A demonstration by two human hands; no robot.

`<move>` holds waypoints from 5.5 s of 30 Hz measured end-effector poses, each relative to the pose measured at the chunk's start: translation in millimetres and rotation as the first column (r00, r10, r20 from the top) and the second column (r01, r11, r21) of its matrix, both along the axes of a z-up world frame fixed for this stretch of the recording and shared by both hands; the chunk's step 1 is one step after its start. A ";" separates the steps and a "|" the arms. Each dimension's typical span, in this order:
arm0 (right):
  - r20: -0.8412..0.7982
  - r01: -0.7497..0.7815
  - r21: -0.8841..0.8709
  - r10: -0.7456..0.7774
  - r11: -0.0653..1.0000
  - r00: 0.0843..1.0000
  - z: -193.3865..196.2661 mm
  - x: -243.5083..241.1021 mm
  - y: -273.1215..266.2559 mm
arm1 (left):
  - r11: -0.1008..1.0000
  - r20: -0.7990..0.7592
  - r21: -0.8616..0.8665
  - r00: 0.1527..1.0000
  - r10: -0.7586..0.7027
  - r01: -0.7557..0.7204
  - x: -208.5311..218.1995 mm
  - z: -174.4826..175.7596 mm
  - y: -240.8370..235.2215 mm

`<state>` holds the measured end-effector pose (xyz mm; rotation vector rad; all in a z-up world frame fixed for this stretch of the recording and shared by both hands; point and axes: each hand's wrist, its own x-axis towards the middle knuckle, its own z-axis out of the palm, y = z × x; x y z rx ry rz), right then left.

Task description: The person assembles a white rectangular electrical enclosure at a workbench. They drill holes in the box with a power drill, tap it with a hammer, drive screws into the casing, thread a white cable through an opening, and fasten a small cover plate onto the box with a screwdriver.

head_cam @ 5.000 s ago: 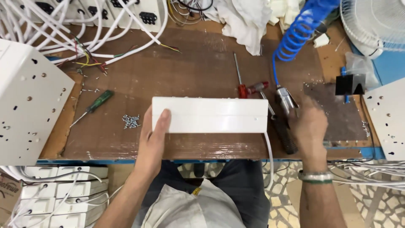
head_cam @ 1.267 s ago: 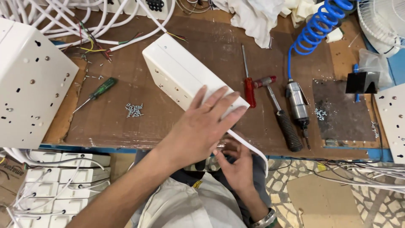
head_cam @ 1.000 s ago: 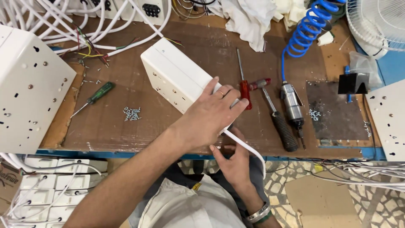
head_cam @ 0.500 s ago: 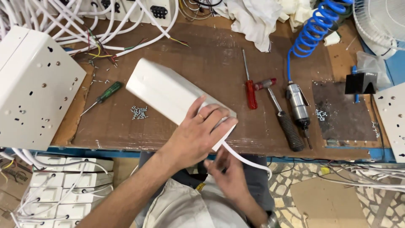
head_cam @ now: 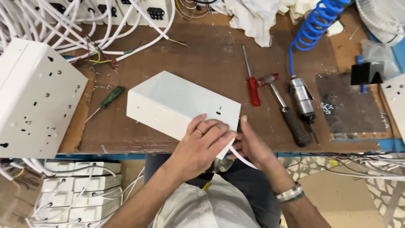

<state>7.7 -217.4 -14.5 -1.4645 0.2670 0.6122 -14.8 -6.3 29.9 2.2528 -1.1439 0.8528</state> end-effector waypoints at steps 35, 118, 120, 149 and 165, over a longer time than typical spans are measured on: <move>0.880 0.262 -0.284 0.142 0.922 0.454 27.0 26.8 -5.3 | 0.941 -0.239 -0.338 0.969 -0.060 -0.026 13.0 -48.5 -2.2; 0.818 0.713 -0.573 0.229 0.404 0.528 -17.1 292.0 -104.1 | 0.906 -0.293 -0.215 0.909 0.296 -0.364 96.3 70.2 10.6; 0.834 0.719 -0.544 0.183 0.433 0.521 -11.3 259.8 -105.7 | 0.909 -0.290 -0.221 0.914 0.285 -0.353 95.1 71.5 9.6; 0.560 0.197 -0.130 -0.092 0.972 0.823 34.8 -34.4 -46.7 | 0.989 -0.377 0.099 0.915 0.141 -0.112 56.6 68.3 9.7; 0.552 0.208 -0.143 -0.096 0.968 0.828 36.2 -43.4 -51.3 | 0.974 -0.237 -0.013 0.947 0.218 -0.227 57.8 60.6 1.3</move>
